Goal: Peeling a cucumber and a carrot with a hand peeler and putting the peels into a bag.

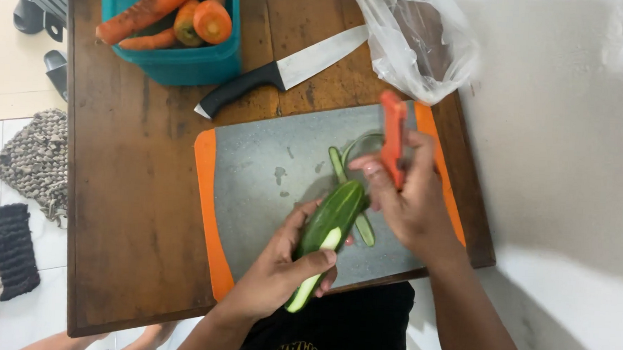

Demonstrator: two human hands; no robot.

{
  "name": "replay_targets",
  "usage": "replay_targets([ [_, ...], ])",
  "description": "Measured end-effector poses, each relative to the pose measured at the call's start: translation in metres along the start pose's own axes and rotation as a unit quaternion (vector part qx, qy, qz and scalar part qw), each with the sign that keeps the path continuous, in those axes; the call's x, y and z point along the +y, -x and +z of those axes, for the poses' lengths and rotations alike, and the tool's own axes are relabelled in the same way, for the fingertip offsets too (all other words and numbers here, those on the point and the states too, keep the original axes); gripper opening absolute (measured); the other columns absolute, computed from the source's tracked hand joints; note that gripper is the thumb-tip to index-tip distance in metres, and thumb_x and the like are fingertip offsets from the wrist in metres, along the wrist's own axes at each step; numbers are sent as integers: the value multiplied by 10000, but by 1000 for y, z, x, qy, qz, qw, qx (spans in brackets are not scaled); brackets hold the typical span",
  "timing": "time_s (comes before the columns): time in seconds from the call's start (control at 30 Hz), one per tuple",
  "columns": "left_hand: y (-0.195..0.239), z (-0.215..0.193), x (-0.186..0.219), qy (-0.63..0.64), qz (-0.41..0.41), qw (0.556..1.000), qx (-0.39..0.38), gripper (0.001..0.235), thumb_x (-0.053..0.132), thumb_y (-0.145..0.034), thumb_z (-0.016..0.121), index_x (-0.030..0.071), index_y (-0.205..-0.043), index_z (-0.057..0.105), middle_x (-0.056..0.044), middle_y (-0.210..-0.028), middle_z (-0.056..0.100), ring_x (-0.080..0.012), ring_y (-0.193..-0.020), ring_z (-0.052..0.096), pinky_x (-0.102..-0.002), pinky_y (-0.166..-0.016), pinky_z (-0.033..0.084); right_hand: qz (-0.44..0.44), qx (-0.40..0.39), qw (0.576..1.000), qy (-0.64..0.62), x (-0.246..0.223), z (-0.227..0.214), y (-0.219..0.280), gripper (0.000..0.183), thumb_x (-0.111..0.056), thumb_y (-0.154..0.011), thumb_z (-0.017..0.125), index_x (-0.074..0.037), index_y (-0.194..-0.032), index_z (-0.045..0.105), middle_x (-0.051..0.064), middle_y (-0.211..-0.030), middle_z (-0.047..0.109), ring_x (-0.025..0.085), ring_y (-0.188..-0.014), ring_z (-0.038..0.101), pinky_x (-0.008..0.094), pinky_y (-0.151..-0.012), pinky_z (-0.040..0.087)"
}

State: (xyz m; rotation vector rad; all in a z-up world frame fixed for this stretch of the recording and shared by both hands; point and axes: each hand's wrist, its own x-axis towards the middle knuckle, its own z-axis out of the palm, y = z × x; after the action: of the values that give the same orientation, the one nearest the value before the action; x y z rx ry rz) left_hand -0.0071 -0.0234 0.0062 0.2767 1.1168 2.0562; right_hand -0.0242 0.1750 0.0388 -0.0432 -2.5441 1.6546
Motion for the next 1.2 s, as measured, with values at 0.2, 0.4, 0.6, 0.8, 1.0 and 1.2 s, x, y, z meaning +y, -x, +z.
replay_targets([
  [0.2, -7, 4, 8, -136, 52, 985, 90, 834, 47, -845, 628, 95, -1517, 136, -150, -1239, 460, -159, -588, 577, -291, -465, 559, 126, -136, 929, 320, 15, -19, 34, 224, -451, -881, 570, -245, -895, 657, -163, -596, 734, 53, -536, 706, 260, -554, 454],
  [0.4, -12, 2, 0, -86, 33, 991, 102, 797, -8, -838, 612, 94, -1513, 200, -121, -693, 550, -162, -499, 545, -290, -418, 510, 41, -120, 948, 291, 16, -6, 47, 342, -354, -997, 314, -171, -775, 499, -113, -521, 563, 122, -377, 480, 306, -430, 323],
  [0.6, -11, 4, 0, -69, 70, 992, 82, 827, -16, -852, 615, 85, -1523, 144, -133, -660, 539, -170, -468, 532, -289, -408, 492, -133, -30, 905, 403, 36, 4, 51, 432, -473, -1010, 310, -145, -772, 462, -20, -461, 286, 168, -342, 297, 330, -369, 206],
  [0.8, -11, 5, -3, -69, 85, 990, 90, 813, -8, -852, 620, 93, -1518, 164, -133, -710, 539, -160, -462, 522, -285, -394, 488, -175, -9, 890, 421, 32, 4, 52, 420, -470, -1007, 355, -145, -782, 497, -39, -445, 289, 133, -337, 281, 302, -361, 205],
  [1.0, -10, 9, 2, -107, 80, 987, 90, 767, 14, -869, 597, 64, -1508, 176, -83, -630, 512, -134, -426, 489, -268, -401, 476, -180, -11, 890, 419, 36, 4, 51, 430, -491, -997, 358, -137, -807, 512, -32, -441, 300, 150, -324, 304, 314, -351, 221],
  [1.2, -7, 10, 0, -93, 57, 987, 118, 715, 111, -899, 620, 117, -1497, 229, -89, -750, 548, -117, -456, 505, -260, -362, 461, -196, -13, 895, 401, 31, 3, 51, 397, -454, -1001, 400, -138, -781, 496, -28, -459, 322, 151, -336, 306, 323, -355, 219],
])
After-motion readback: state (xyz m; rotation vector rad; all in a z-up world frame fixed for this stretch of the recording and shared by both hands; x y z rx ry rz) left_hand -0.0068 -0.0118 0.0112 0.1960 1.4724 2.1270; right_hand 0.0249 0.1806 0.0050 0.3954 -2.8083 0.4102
